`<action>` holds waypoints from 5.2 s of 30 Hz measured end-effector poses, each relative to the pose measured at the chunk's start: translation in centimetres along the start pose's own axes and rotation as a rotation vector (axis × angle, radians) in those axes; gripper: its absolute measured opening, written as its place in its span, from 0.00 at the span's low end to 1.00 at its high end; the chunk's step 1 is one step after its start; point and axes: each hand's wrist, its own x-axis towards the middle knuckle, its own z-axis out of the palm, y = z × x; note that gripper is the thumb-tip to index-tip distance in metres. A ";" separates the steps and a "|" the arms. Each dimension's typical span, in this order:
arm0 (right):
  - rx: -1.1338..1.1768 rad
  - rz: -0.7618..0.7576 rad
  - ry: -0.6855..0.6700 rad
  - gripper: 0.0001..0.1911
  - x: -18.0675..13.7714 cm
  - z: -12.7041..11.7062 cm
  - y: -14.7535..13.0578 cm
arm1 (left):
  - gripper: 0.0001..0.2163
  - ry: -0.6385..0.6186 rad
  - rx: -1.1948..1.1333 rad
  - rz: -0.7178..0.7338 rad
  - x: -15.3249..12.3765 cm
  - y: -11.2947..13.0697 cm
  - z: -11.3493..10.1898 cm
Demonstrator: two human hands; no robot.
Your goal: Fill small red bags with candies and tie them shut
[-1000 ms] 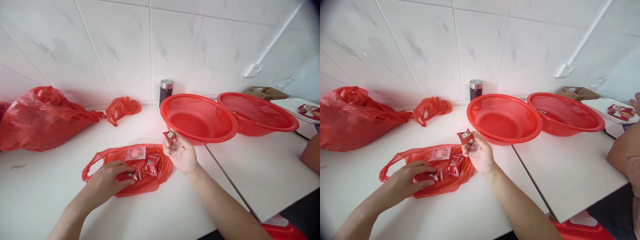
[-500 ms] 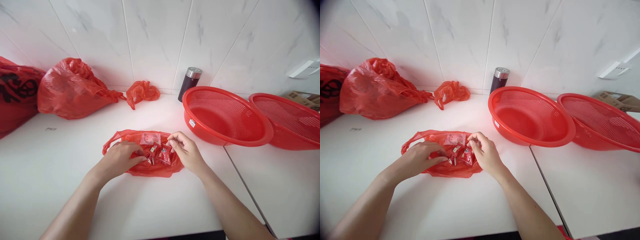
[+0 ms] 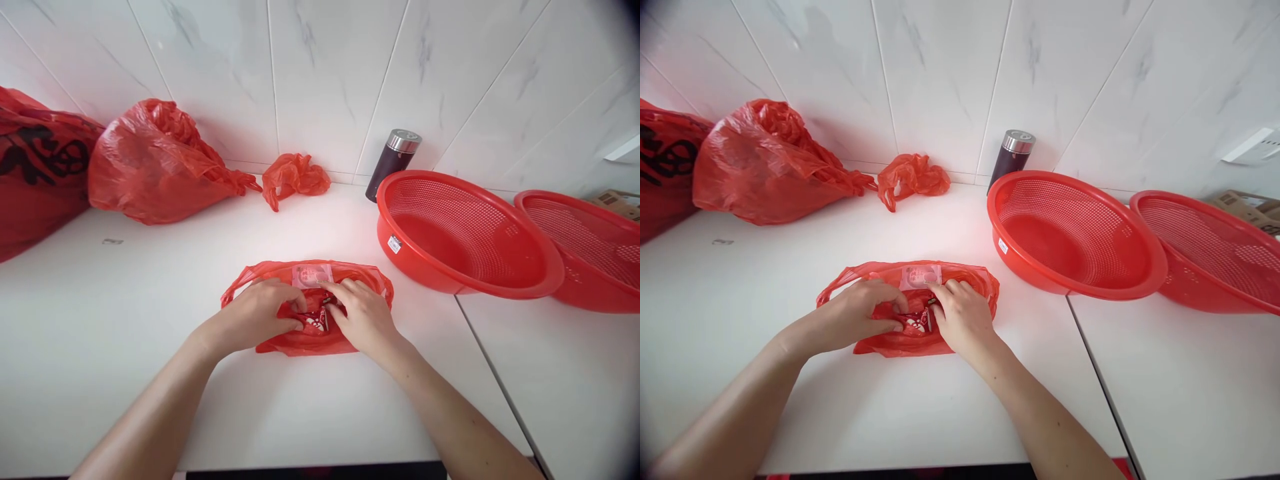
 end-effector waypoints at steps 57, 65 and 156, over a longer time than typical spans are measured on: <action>0.705 0.184 0.086 0.15 0.3 -3.4 0.5 | 0.06 -0.053 0.029 -0.095 -0.1 0.1 -0.7; 0.310 -0.092 0.016 0.06 -0.3 -1.7 -0.7 | 0.06 -0.054 -0.012 -0.068 -0.4 -0.1 -0.9; 1.006 0.111 -0.197 0.16 -0.3 -3.0 -1.7 | 0.08 0.139 -0.820 0.108 0.7 1.3 1.1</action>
